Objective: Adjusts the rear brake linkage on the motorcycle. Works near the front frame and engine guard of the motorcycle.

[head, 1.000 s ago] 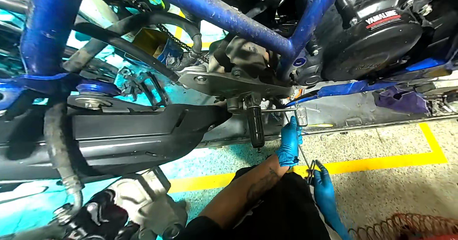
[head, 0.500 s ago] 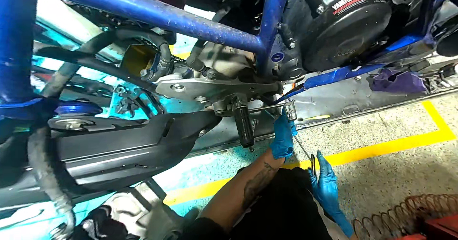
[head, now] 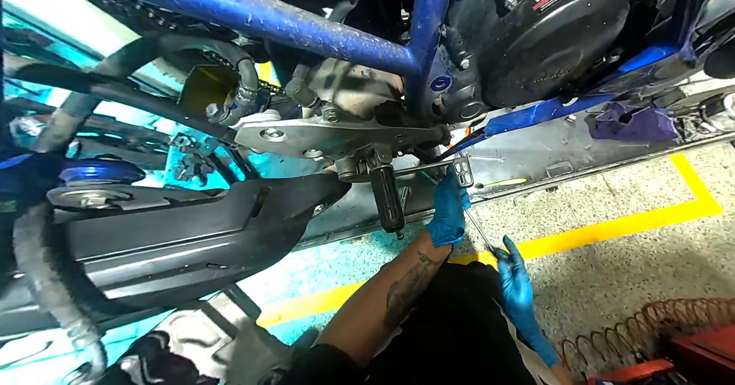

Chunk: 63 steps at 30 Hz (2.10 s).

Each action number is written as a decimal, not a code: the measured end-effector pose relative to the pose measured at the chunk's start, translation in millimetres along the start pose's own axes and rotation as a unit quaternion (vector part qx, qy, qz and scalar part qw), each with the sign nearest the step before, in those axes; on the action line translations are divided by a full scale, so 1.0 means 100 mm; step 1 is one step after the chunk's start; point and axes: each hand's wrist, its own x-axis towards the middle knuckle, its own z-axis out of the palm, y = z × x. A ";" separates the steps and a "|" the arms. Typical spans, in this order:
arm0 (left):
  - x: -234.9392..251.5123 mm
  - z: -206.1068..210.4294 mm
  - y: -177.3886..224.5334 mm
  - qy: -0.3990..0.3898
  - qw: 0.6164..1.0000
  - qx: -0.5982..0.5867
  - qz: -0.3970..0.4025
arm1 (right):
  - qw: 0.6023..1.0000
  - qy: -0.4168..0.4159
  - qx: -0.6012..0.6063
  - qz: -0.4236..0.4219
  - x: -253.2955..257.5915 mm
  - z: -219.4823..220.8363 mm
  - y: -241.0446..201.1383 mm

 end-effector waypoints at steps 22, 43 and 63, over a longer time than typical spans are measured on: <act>-0.07 0.04 0.14 0.001 0.999 0.041 0.013 | 0.942 0.003 -0.285 -0.174 0.04 -0.15 0.05; 0.06 0.03 0.13 0.033 0.998 0.035 0.031 | 0.884 -0.084 0.221 0.404 0.29 -0.08 -0.20; 0.02 -0.08 0.09 -0.040 0.993 0.093 0.064 | 0.986 0.092 -0.049 -0.129 0.07 0.12 0.33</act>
